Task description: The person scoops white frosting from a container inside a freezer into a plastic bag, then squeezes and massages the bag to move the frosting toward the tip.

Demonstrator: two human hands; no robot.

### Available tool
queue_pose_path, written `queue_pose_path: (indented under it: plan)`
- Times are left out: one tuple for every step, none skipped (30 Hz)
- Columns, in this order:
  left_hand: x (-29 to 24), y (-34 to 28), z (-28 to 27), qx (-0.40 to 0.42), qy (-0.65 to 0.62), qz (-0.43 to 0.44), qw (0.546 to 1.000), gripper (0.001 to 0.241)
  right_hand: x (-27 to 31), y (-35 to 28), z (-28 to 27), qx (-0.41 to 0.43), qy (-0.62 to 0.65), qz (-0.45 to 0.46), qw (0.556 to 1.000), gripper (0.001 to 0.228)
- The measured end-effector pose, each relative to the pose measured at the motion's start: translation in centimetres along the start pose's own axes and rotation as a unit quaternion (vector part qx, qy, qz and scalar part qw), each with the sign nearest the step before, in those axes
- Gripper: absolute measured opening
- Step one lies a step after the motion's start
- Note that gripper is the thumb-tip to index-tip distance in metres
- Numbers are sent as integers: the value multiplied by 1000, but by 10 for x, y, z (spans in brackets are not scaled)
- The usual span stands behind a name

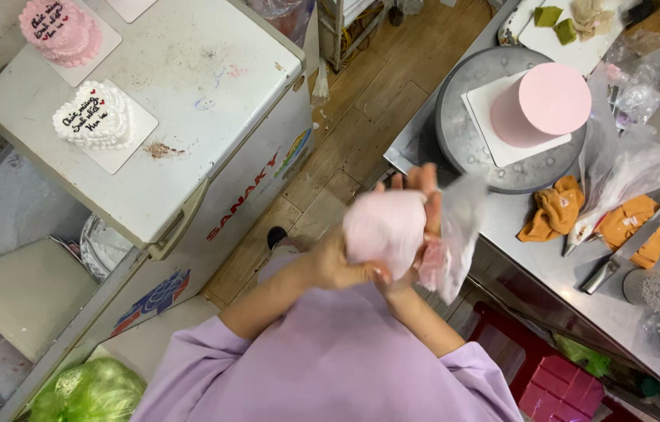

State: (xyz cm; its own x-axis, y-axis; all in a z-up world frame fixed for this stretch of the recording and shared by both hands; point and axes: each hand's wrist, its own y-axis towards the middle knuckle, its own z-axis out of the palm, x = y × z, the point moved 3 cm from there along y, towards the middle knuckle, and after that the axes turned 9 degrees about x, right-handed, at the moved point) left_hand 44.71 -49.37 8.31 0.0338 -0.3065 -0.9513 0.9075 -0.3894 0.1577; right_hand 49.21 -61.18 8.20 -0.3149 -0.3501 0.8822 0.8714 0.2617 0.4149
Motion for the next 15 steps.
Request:
queue_pose_path:
  plan:
    - [-2, 4, -5, 8, 96, 23, 995, 101, 1, -7, 0, -2, -11, -13, 1000, 65]
    - [-4, 10, -10, 16, 190, 46, 981, 102, 1, -9, -1, -3, -17, -27, 999, 65]
    - [-6, 14, -14, 21, 282, 67, 957, 102, 1, -10, -3, -3, -24, -40, 999, 66]
    - [-9, 14, -17, 7, 353, 100, 930, 94, 2, -10, -2, 1, -26, -53, 998, 66]
    - [-10, 12, -17, -5, 419, 130, 899, 85, 4, -7, -6, 3, -27, -63, 998, 66]
    - [-10, 9, -15, -17, 482, 160, 861, 76, 6, -3, -7, 6, -26, -75, 997, 67]
    - [-9, 5, -14, -18, 442, 165, 881, 69, 8, 7, -10, 12, -15, -77, 997, 67]
    - [-6, 0, -8, -19, 402, 169, 900, 62, 12, 15, -11, 21, -2, -75, 997, 68]
    - [-2, -8, -2, -22, 360, 172, 917, 54, 16, 22, -11, 35, 29, -69, 997, 72]
    - [2, -15, 5, -24, 318, 174, 932, 47, 23, 33, -17, 26, 26, -94, 995, 67]
    - [6, -20, 6, -22, 277, 178, 944, 40, 30, 46, -27, 14, 20, -124, 992, 61]
    - [9, -22, 2, -19, 236, 181, 955, 34, 34, 50, -29, -14, 19, -132, 991, 60]
    - [17, -21, -3, -57, 170, 162, 970, 34, 40, 54, -38, -35, 16, -137, 990, 60]
    - [24, -20, -12, -95, 103, 142, 980, 35, 45, 50, -43, -71, 18, -122, 990, 65]
    - [30, -18, -20, -134, 38, 122, 983, 36, 45, 46, -43, -73, 20, -101, 992, 68]
